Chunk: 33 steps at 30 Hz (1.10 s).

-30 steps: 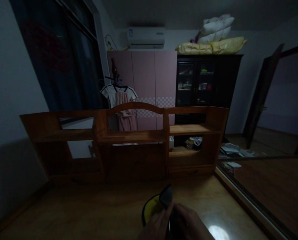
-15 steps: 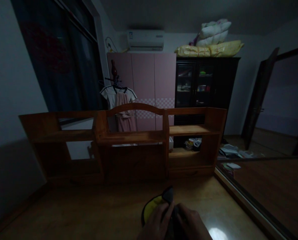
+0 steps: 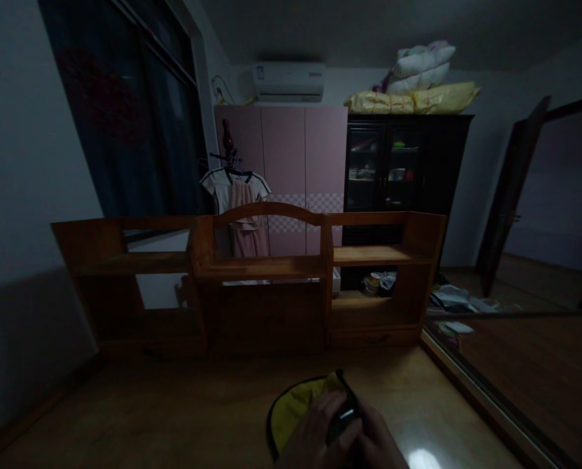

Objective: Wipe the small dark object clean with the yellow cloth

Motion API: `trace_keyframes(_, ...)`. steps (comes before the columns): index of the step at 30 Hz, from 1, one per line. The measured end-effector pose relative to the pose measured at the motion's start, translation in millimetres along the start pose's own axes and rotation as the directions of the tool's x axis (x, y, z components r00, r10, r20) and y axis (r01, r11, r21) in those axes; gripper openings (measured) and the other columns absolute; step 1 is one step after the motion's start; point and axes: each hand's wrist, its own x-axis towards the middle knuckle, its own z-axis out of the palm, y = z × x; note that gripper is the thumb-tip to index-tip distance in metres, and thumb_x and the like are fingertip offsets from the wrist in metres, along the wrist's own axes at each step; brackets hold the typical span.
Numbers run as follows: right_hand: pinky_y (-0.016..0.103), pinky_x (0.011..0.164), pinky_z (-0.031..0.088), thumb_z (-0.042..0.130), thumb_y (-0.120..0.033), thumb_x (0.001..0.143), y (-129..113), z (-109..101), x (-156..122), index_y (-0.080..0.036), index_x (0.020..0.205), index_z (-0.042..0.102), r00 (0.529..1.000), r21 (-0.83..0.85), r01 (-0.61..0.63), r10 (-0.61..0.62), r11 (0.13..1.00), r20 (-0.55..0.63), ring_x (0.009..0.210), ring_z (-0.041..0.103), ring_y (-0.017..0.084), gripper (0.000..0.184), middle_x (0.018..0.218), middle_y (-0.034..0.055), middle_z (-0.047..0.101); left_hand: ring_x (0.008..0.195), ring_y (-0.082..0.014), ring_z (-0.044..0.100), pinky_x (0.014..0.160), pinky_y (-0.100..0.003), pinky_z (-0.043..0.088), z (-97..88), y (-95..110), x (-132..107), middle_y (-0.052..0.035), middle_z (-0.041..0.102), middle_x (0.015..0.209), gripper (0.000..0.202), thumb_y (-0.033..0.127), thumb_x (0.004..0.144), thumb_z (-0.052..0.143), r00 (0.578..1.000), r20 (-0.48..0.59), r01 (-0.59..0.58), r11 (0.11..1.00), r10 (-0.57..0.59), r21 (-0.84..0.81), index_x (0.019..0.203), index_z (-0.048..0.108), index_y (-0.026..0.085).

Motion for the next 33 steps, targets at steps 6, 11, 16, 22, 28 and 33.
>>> trace_keyframes(6, 0.040, 0.091, 0.053, 0.043, -0.027, 0.094, -16, -17, 8, -0.021, 0.128, 0.059, 0.953, -0.247, 0.268, -0.219, 0.931, 0.208, 0.106, 0.063, 0.029, 0.039, 0.120, 0.0144, 0.065, 0.137, -0.0340, 0.035, 0.103, -0.046, 0.046, 3.9, 3, -3, -0.0205, 0.032, 0.149, 0.089, 0.008, 0.080, 0.063, 0.979, 0.187, 0.102, 0.992, -0.087, -0.073, 0.151, 0.011, 0.022)
trace_keyframes(11, 0.033, 0.095, 0.051, 0.049, -0.022, 0.094, -31, -20, 9, -0.025, 0.136, 0.052, 0.925, -0.308, 0.328, -0.237, 0.893, 0.298, 0.111, 0.061, 0.026, 0.042, 0.127, 0.0109, 0.061, 0.139, -0.0360, 0.030, 0.102, -0.049, 0.045, 6.2, 7, -4, -0.0213, 0.023, 0.153, 0.095, 0.008, 0.079, 0.065, 0.968, 0.224, 0.135, 0.986, -0.112, -0.092, 0.152, 0.006, 0.024)
trace_keyframes(16, 0.032, 0.093, 0.050, 0.046, -0.021, 0.095, -23, -21, 11, -0.023, 0.130, 0.056, 0.941, -0.298, 0.279, -0.198, 0.913, 0.274, 0.106, 0.062, 0.024, 0.037, 0.121, 0.0109, 0.063, 0.141, -0.0377, 0.023, 0.106, -0.052, 0.041, -0.4, 12, 0, -0.0213, 0.015, 0.155, 0.107, 0.002, 0.072, 0.068, 0.945, 0.284, 0.209, 0.968, -0.163, -0.139, 0.152, 0.001, 0.021)
trace_keyframes(22, 0.032, 0.086, 0.051, 0.044, -0.024, 0.095, -8, -24, 13, -0.020, 0.123, 0.058, 0.982, -0.321, 0.161, -0.119, 0.933, 0.148, 0.098, 0.065, 0.025, 0.032, 0.111, 0.0114, 0.067, 0.144, -0.0279, 0.020, 0.114, -0.046, 0.033, -14.1, 12, 4, -0.0126, 0.018, 0.157, 0.102, -0.002, 0.073, 0.062, 0.924, 0.295, 0.320, 0.911, -0.241, -0.258, 0.152, 0.001, 0.022)
trace_keyframes(28, 0.031, 0.080, 0.051, 0.045, -0.026, 0.093, -21, -24, 13, -0.020, 0.122, 0.058, 0.969, -0.340, 0.193, -0.125, 0.921, 0.212, 0.093, 0.064, 0.024, 0.032, 0.106, 0.0105, 0.067, 0.141, -0.0313, 0.027, 0.108, -0.048, 0.040, -10.9, 10, 0, -0.0084, 0.014, 0.157, 0.101, -0.004, 0.071, 0.068, 0.929, 0.291, 0.310, 0.911, -0.229, -0.272, 0.147, 0.019, 0.041)
trace_keyframes(33, 0.037, 0.094, 0.047, 0.041, -0.017, 0.092, -14, -24, 13, -0.021, 0.135, 0.049, 0.964, -0.380, 0.214, -0.132, 0.900, 0.232, 0.111, 0.059, 0.025, 0.043, 0.126, 0.0116, 0.060, 0.136, -0.0308, 0.037, 0.107, -0.049, 0.041, -11.2, 9, 0, -0.0108, 0.029, 0.151, 0.100, 0.015, 0.075, 0.077, 0.878, 0.354, 0.431, 0.853, -0.322, -0.293, 0.150, 0.013, 0.037)
